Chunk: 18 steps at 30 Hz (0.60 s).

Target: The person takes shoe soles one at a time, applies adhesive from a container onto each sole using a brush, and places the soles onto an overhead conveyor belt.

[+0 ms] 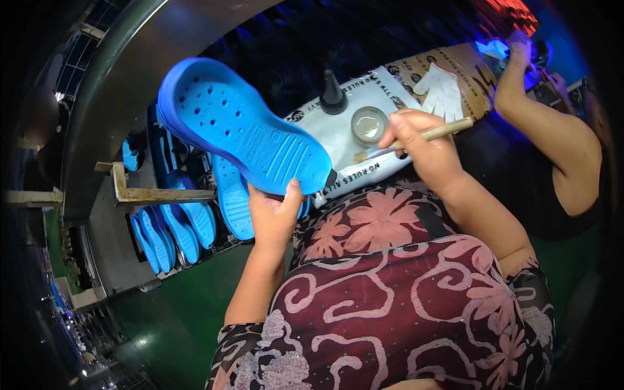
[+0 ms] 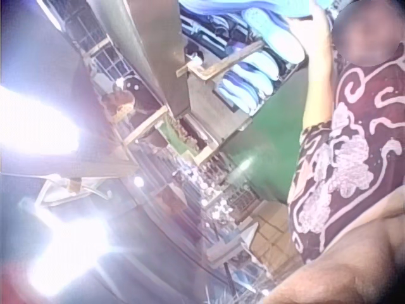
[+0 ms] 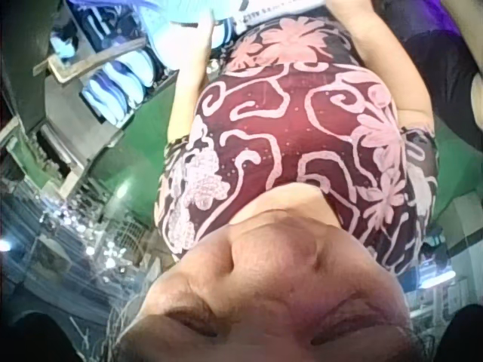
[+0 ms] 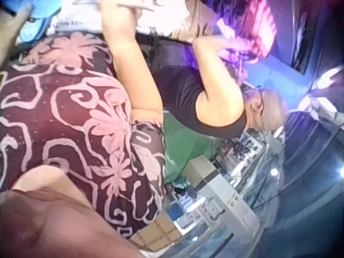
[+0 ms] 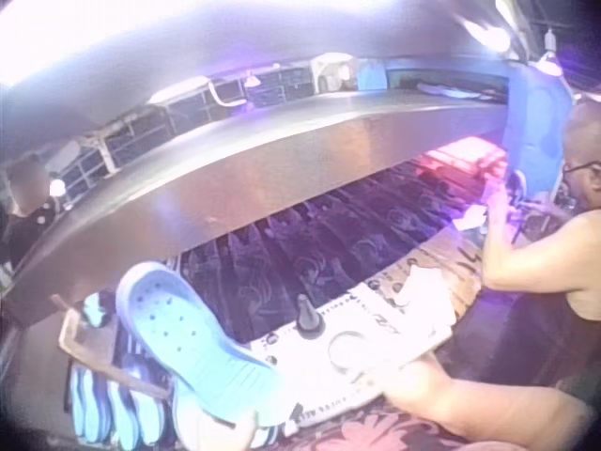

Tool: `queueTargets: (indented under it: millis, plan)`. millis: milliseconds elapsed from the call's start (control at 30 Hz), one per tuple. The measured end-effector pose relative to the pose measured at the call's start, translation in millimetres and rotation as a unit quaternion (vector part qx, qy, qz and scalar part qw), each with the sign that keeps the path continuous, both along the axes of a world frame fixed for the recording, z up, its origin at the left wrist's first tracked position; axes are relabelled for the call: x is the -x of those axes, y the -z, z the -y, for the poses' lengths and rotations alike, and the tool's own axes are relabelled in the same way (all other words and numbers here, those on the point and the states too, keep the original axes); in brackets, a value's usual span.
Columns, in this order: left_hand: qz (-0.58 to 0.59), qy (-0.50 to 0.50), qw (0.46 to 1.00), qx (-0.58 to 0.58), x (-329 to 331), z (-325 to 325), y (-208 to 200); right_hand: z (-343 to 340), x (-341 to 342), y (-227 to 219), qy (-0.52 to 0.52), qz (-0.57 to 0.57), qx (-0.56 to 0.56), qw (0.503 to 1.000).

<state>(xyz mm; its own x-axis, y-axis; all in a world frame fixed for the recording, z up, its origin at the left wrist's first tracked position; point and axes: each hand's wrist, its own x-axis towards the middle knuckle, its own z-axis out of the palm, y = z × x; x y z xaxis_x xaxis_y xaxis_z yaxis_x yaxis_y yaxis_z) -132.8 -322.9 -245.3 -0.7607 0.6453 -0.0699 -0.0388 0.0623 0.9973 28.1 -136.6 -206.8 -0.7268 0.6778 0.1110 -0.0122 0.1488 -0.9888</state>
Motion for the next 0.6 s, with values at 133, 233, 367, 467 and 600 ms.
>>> queueTargets:
  millis: [133,233,367,467,600]
  plan:
    - [-0.103,0.01,0.995,-0.011,-13.0,-17.9,-6.9,1.6,6.2,12.0,-0.033,-0.073,-0.241,0.967]
    - [-0.106,0.028,0.994,-0.021,-19.1,-24.6,-12.9,4.2,7.1,16.9,-0.031,-0.076,-0.254,0.964]
    - [-0.139,0.033,0.989,-0.038,-17.3,-27.1,-9.0,6.9,8.1,20.3,-0.026,-0.068,-0.293,0.953]
    - [-0.156,0.03,0.987,-0.039,-17.3,-26.3,-9.7,3.8,5.2,21.7,-0.02,-0.05,-0.319,0.946]
    - [-0.177,0.024,0.983,-0.044,-13.9,-24.0,-2.0,3.5,3.8,16.0,-0.001,-0.051,-0.302,0.952]
